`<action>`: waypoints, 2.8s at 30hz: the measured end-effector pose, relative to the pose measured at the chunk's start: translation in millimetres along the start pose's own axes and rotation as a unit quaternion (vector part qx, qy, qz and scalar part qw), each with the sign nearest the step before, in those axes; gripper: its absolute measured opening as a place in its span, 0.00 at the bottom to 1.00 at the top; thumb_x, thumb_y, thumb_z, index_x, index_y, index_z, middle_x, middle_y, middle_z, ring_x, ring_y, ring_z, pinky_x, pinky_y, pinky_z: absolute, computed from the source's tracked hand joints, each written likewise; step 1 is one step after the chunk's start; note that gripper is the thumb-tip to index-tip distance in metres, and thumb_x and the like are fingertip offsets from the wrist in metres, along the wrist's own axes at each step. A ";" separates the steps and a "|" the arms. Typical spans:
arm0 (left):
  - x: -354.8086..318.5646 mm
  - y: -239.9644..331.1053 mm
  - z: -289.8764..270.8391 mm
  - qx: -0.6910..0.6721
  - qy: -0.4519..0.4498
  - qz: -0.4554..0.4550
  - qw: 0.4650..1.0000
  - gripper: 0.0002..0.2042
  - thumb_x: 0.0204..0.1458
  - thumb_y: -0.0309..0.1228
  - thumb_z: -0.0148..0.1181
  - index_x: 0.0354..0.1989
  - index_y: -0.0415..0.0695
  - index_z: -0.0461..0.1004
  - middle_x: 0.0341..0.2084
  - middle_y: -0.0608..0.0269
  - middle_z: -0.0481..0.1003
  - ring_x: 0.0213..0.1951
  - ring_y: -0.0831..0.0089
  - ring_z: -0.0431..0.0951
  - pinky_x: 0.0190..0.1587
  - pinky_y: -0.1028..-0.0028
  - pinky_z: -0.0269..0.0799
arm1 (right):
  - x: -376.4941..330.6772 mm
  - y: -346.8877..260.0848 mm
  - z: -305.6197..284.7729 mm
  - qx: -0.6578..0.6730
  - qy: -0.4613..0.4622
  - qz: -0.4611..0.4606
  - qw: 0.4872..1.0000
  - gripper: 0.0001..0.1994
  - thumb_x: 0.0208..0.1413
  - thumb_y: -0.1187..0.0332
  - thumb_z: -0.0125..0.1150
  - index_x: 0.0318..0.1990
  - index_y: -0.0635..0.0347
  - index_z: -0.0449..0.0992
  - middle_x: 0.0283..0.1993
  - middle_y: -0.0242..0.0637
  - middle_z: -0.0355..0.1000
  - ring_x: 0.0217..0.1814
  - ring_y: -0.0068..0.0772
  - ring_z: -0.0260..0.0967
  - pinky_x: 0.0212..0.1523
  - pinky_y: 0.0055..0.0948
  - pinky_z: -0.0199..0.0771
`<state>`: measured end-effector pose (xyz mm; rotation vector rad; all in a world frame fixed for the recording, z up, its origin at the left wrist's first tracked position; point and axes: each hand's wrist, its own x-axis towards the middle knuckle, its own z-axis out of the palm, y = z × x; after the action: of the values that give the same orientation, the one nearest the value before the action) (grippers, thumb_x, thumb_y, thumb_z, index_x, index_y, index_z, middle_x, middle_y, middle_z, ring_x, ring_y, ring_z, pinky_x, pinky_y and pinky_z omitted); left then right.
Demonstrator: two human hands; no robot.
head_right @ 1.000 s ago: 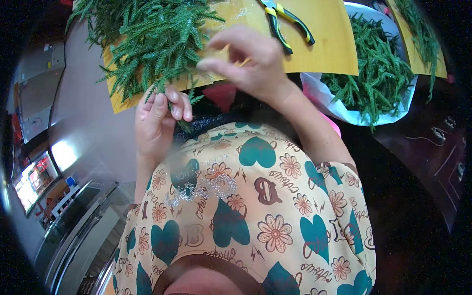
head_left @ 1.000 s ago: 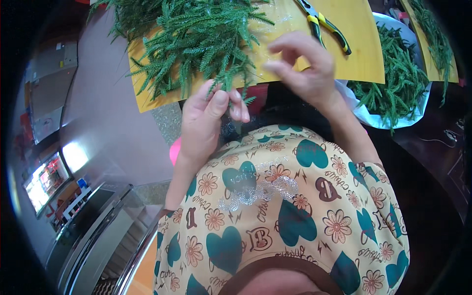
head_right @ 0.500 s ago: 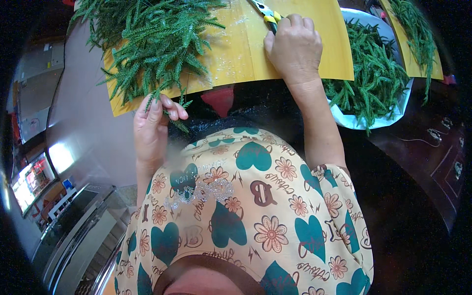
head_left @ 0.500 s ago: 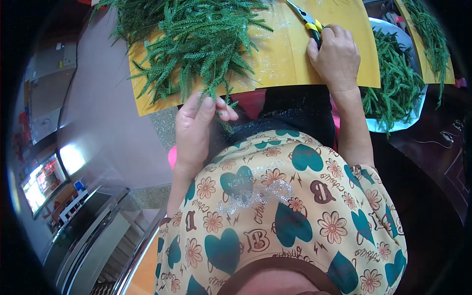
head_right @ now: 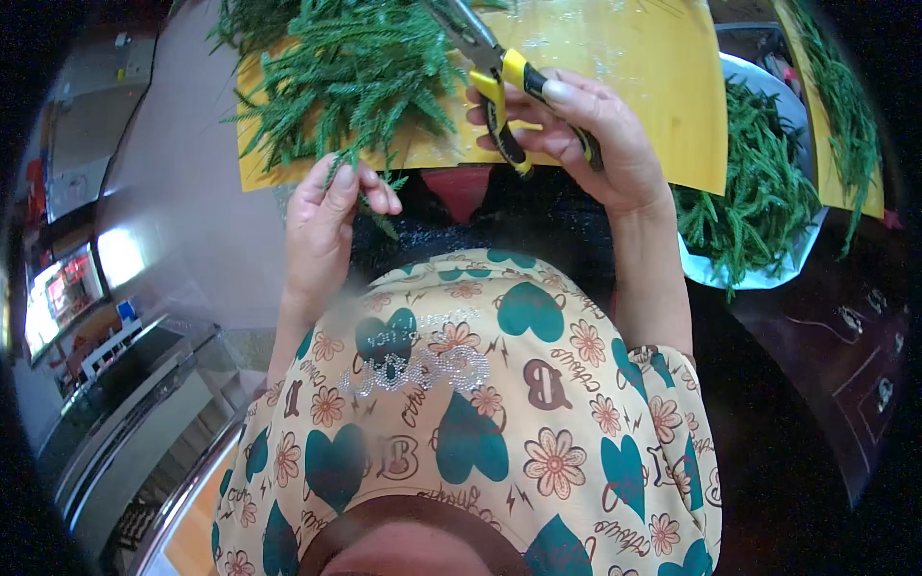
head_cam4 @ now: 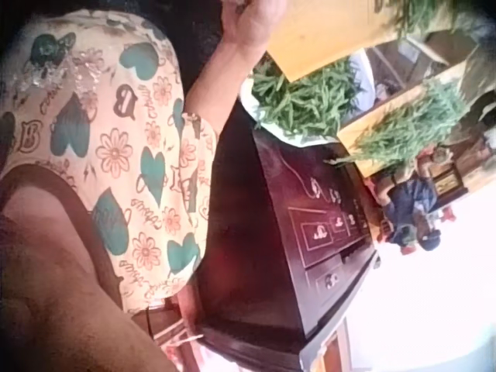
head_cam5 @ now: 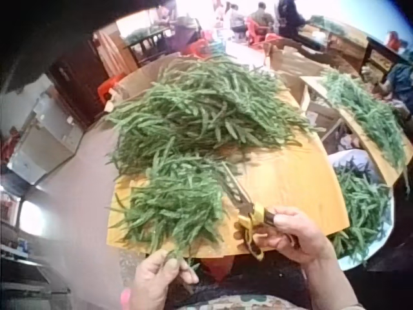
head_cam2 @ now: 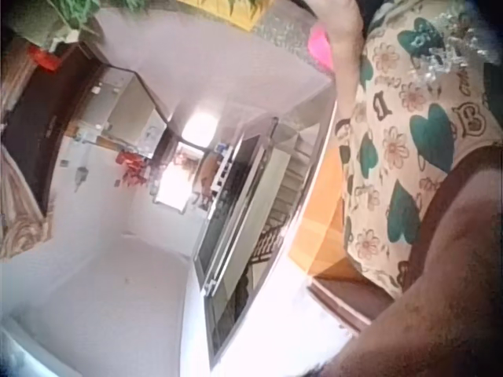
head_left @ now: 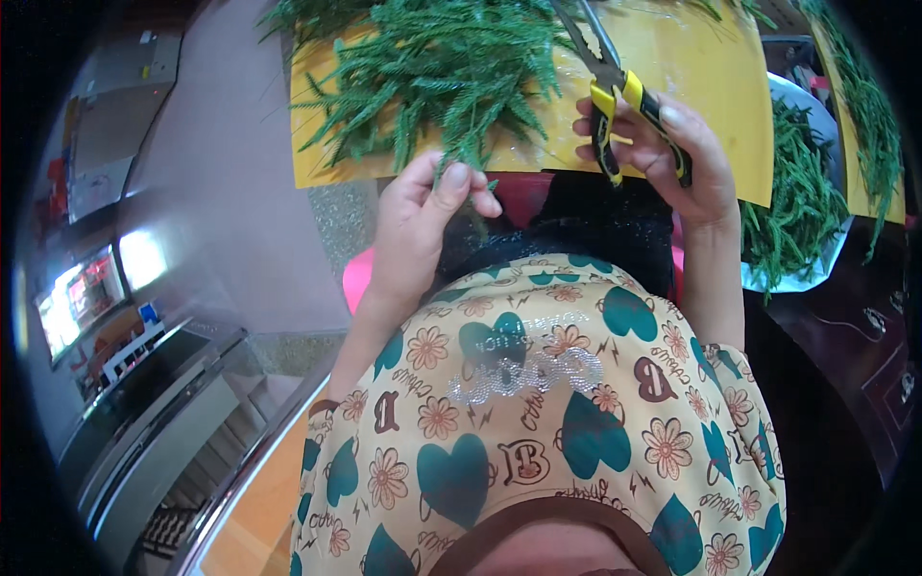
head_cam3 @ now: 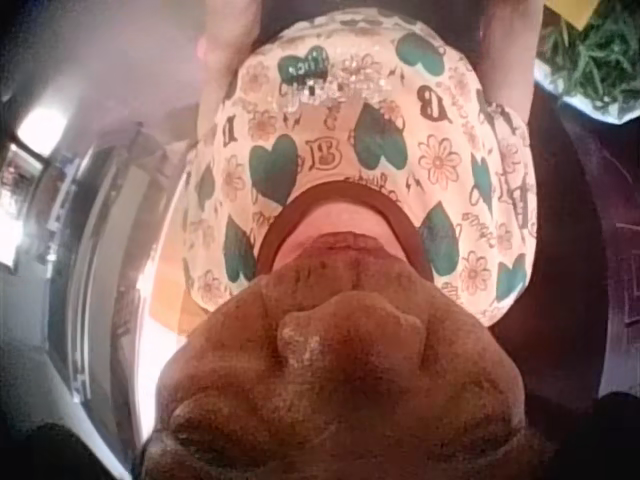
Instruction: Trimming small branches from a green plant using pliers.
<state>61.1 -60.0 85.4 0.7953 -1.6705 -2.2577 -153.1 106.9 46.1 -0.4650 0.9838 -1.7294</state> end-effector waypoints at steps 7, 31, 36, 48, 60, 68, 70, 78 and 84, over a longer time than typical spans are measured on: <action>1.2 -6.6 4.2 0.003 0.034 0.043 0.998 0.11 0.59 0.36 0.52 0.38 0.38 0.71 0.27 0.61 0.76 0.32 0.77 0.74 0.41 0.78 0.67 | -1.7 14.4 23.1 0.007 -0.101 0.009 0.995 0.28 0.46 0.54 0.63 0.48 0.69 0.68 0.55 0.58 0.65 0.58 0.52 0.64 0.61 0.48 0.59; -16.4 -20.4 3.5 0.059 0.095 0.178 0.978 0.06 0.52 0.23 0.59 0.37 0.35 0.71 0.31 0.57 0.76 0.33 0.73 0.78 0.37 0.77 0.74 | -5.4 38.1 46.5 -0.294 -0.061 -0.116 0.947 0.11 0.42 0.72 0.64 0.26 0.60 0.65 0.55 0.50 0.65 0.58 0.38 0.62 0.60 0.36 0.55; -13.6 -20.9 -3.7 0.210 0.095 0.166 0.959 0.05 0.51 0.23 0.60 0.34 0.36 0.74 0.26 0.61 0.77 0.31 0.74 0.76 0.38 0.74 0.69 | -4.2 40.1 52.7 -0.398 -0.063 -0.167 0.900 0.11 0.39 0.74 0.63 0.24 0.62 0.64 0.54 0.50 0.67 0.54 0.39 0.66 0.56 0.34 0.61; -14.4 -21.0 -20.5 0.429 0.035 0.177 0.885 0.06 0.47 0.23 0.61 0.34 0.37 0.76 0.22 0.62 0.77 0.31 0.70 0.74 0.39 0.71 0.65 | -5.3 42.2 56.8 -0.481 -0.056 -0.190 0.854 0.10 0.35 0.77 0.61 0.22 0.63 0.63 0.52 0.47 0.69 0.50 0.42 0.68 0.51 0.33 0.67; -21.0 -32.0 -16.4 0.290 0.045 0.115 0.949 0.08 0.48 0.23 0.61 0.38 0.38 0.77 0.26 0.61 0.78 0.35 0.71 0.74 0.37 0.71 0.69 | 1.4 52.6 58.4 -0.572 -0.045 -0.331 0.749 0.12 0.30 0.78 0.63 0.25 0.64 0.66 0.49 0.42 0.70 0.50 0.47 0.67 0.49 0.39 0.69; -15.1 -43.4 -12.5 0.276 0.057 0.130 0.951 0.08 0.46 0.23 0.62 0.36 0.40 0.78 0.25 0.63 0.77 0.32 0.68 0.75 0.38 0.70 0.67 | 4.8 64.0 53.1 -0.576 -0.043 -0.356 0.735 0.14 0.27 0.78 0.64 0.26 0.65 0.67 0.50 0.43 0.69 0.51 0.47 0.67 0.49 0.39 0.69; -10.9 -47.5 -14.3 0.303 0.052 0.160 0.938 0.08 0.45 0.23 0.62 0.35 0.41 0.78 0.24 0.64 0.77 0.31 0.67 0.75 0.39 0.70 0.67 | 5.5 66.7 51.3 -0.577 -0.041 -0.363 0.730 0.14 0.28 0.78 0.65 0.27 0.67 0.68 0.52 0.45 0.69 0.52 0.48 0.68 0.49 0.38 0.69; -1.4 -52.1 -7.7 0.346 0.024 0.227 0.910 0.06 0.43 0.21 0.61 0.31 0.43 0.78 0.23 0.65 0.77 0.29 0.66 0.74 0.39 0.72 0.65 | 19.0 83.1 36.5 -0.630 -0.005 -0.422 0.652 0.15 0.30 0.72 0.67 0.27 0.64 0.67 0.52 0.43 0.69 0.51 0.47 0.68 0.50 0.39 0.68; -3.0 -55.7 -6.7 0.320 0.064 0.210 0.922 0.07 0.41 0.20 0.62 0.30 0.43 0.79 0.23 0.65 0.77 0.30 0.65 0.74 0.39 0.71 0.66 | 11.2 75.2 44.9 -0.691 0.037 -0.413 0.592 0.14 0.33 0.69 0.65 0.27 0.63 0.67 0.51 0.40 0.71 0.50 0.44 0.68 0.52 0.40 0.65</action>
<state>74.8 -45.7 32.8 0.5976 -2.2752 -1.3479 -80.8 70.3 10.9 -2.1369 2.3519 -1.2637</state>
